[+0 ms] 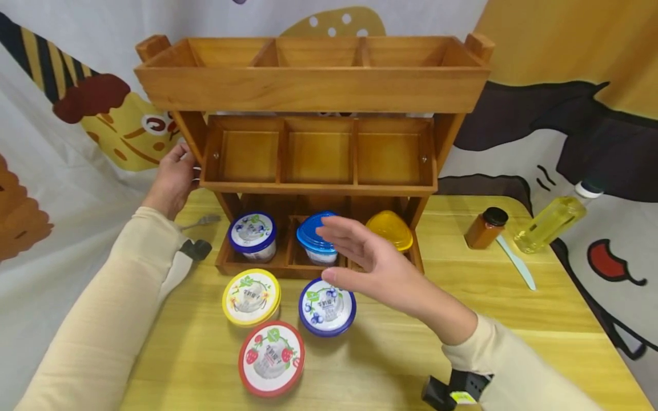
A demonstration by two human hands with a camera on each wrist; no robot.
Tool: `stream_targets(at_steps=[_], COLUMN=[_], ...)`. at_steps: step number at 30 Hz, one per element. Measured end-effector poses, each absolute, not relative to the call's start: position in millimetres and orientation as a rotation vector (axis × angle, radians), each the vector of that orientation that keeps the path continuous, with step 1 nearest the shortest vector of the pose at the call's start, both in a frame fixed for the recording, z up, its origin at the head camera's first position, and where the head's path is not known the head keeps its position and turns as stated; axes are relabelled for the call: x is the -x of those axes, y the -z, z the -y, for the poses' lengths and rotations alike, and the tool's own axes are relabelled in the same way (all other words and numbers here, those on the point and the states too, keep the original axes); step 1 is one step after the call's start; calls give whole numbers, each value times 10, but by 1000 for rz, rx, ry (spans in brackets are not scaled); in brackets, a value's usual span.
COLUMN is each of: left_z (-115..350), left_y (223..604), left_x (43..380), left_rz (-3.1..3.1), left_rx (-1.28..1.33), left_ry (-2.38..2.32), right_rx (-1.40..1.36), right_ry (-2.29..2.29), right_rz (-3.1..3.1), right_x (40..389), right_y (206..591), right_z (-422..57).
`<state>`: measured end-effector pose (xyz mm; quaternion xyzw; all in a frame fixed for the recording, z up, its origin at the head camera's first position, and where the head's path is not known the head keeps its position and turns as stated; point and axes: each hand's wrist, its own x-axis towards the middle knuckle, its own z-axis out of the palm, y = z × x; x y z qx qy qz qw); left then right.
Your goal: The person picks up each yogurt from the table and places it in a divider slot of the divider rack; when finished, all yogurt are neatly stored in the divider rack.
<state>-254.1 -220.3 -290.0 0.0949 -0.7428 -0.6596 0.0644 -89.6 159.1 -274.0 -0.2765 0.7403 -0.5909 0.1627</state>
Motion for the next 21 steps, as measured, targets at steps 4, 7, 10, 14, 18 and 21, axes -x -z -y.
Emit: stream_targets(at_steps=[4, 7, 10, 14, 18, 21], left_z=[2208, 2212, 2214, 2213, 2210, 2211], left_y=[2907, 2908, 2901, 2891, 2896, 2908], left_x=[2548, 2547, 2540, 2540, 2542, 2542], left_rz=[2242, 2244, 2246, 2239, 2243, 2250], left_rx=[-285, -285, -291, -291, -286, -287], left_ry=[1997, 1998, 2001, 2015, 2006, 2000], right_rx=[803, 800, 777, 742, 712, 700], right_ry=[1740, 1779, 1835, 1928, 1995, 2008], right_rz=[-2091, -2075, -2034, -1962, -1904, -1900], right_x=[827, 779, 729, 666, 621, 606], right_y=[2805, 2883, 3009, 3201, 3367, 3487], right_z=[-1719, -1806, -1889, -1977, -2033, -2052])
